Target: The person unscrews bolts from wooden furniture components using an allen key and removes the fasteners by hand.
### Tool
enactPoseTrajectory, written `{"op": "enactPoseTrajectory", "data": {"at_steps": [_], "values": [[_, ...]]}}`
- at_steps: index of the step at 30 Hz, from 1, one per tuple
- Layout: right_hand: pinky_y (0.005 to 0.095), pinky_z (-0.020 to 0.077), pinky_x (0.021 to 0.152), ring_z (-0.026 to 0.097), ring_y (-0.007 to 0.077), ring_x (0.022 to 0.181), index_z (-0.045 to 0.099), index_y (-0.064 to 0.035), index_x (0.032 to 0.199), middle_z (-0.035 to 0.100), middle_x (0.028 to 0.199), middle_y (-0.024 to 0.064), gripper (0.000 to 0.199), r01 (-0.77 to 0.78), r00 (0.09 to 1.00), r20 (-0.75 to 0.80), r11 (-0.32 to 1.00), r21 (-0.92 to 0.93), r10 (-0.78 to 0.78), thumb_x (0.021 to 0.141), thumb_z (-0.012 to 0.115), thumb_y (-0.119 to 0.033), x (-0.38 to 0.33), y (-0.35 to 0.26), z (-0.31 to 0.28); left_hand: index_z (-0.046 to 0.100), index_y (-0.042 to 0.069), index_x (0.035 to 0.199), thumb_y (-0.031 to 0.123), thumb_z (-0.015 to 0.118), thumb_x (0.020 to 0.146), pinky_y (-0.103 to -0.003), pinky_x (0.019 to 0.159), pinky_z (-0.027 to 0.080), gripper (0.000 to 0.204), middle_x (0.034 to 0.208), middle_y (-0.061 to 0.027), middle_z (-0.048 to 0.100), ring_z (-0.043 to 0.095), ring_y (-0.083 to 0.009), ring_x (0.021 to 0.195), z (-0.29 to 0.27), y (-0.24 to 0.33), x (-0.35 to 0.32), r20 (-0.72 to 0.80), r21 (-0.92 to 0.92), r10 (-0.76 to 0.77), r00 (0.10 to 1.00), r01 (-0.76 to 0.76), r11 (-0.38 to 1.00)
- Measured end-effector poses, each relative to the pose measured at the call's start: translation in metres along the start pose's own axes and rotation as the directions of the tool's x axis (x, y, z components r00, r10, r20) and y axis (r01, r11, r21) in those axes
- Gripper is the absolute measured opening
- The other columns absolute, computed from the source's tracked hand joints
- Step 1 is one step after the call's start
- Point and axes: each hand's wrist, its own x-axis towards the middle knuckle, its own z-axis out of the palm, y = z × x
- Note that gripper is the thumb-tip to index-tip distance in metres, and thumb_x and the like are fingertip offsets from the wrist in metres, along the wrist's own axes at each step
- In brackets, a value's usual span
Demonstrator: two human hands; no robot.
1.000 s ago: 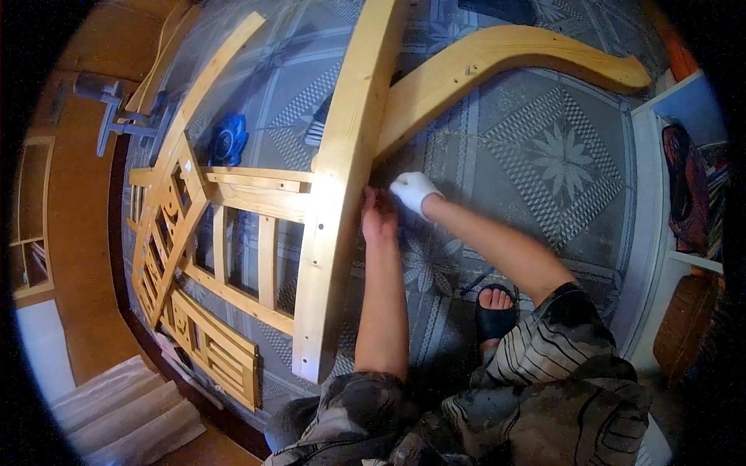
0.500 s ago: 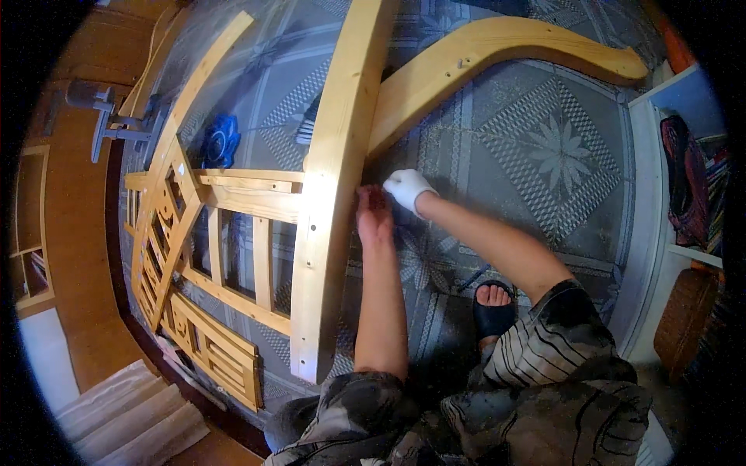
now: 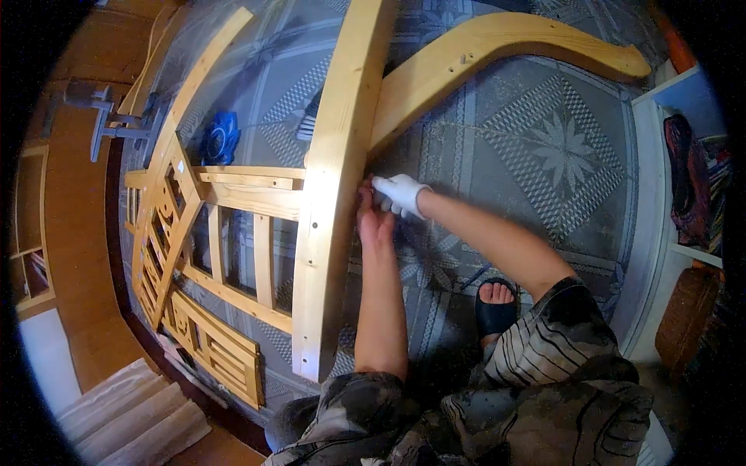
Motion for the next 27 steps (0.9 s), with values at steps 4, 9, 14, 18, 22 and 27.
{"op": "enactPoseTrajectory", "data": {"at_steps": [4, 9, 14, 18, 22, 27], "values": [[0.0256, 0.0377, 0.045, 0.049, 0.0149, 0.055, 0.061, -0.0037, 0.089, 0.06, 0.075, 0.0071, 0.044, -0.085, 0.993, 0.095, 0.989, 0.123, 0.073, 0.09, 0.048, -0.045, -0.007, -0.009, 0.003, 0.058, 0.006, 0.107, 0.025, 0.055, 0.091, -0.039, 0.087, 0.044, 0.025, 0.11, -0.0079, 0.059, 0.053, -0.0222, 0.1, 0.001, 0.003, -0.01, -0.034, -0.066, -0.065, 0.997, 0.063, 0.996], [0.0254, 0.0392, 0.044, 0.048, 0.0135, 0.053, 0.06, -0.0037, 0.088, 0.059, 0.074, 0.0071, 0.036, -0.071, 0.995, 0.083, 0.979, 0.193, 0.055, 0.09, 0.052, -0.038, -0.01, -0.013, 0.003, 0.059, 0.006, 0.098, 0.028, 0.058, 0.089, -0.036, 0.078, 0.046, 0.024, 0.093, -0.007, 0.059, 0.054, -0.0196, 0.086, -0.006, 0.007, -0.009, 0.126, -0.104, -0.157, 0.98, 0.17, 0.98], [0.0256, 0.0424, 0.045, 0.052, 0.015, 0.055, 0.062, -0.0014, 0.09, 0.061, 0.077, 0.009, 0.027, 0.024, 0.999, -0.041, 0.991, 0.13, -0.019, 0.087, 0.057, -0.028, -0.005, -0.009, 0.012, 0.059, 0.006, 0.097, 0.028, 0.06, 0.088, -0.033, 0.073, 0.047, 0.024, 0.09, -0.0066, 0.059, 0.054, -0.0182, 0.081, 0.003, 0.006, -0.006, -0.005, -0.017, -0.109, 0.994, 0.109, 0.994], [0.0268, 0.0433, 0.044, 0.054, 0.0161, 0.055, 0.063, -0.0009, 0.092, 0.064, 0.08, 0.0114, 0.034, 0.353, 0.834, -0.276, 0.846, -0.399, -0.478, 0.086, 0.056, -0.034, -0.004, -0.008, 0.015, 0.059, 0.005, 0.103, 0.027, 0.058, 0.089, -0.034, 0.078, 0.048, 0.026, 0.097, -0.0076, 0.06, 0.056, -0.0193, 0.088, 0.017, 0.007, -0.006, -0.096, -0.029, -0.09, 0.991, 0.088, 0.996], [0.0288, 0.0411, 0.04, 0.052, 0.0166, 0.051, 0.063, -0.0011, 0.09, 0.064, 0.079, 0.0121, 0.047, -0.032, 0.999, -0.022, 0.999, 0.004, 0.032, 0.088, 0.048, -0.045, -0.002, -0.011, 0.01, 0.057, 0.004, 0.107, 0.025, 0.054, 0.091, -0.037, 0.086, 0.047, 0.026, 0.103, -0.0092, 0.06, 0.056, -0.0215, 0.096, 0.015, 0.008, -0.013, -0.122, 0.034, -0.07, 0.99, 0.075, 0.997], [0.0325, 0.0428, 0.04, 0.053, 0.0195, 0.049, 0.064, -0.0006, 0.089, 0.063, 0.075, 0.0126, 0.039, 0.047, 0.996, -0.077, 0.999, 0.017, -0.046, 0.085, 0.053, -0.038, 0.004, -0.005, 0.016, 0.058, 0.005, 0.107, 0.025, 0.055, 0.091, -0.039, 0.089, 0.045, 0.026, 0.107, -0.0099, 0.06, 0.056, -0.0231, 0.099, 0.015, 0.006, -0.014, -0.049, -0.07, -0.047, 0.998, 0.044, 0.997]]}}
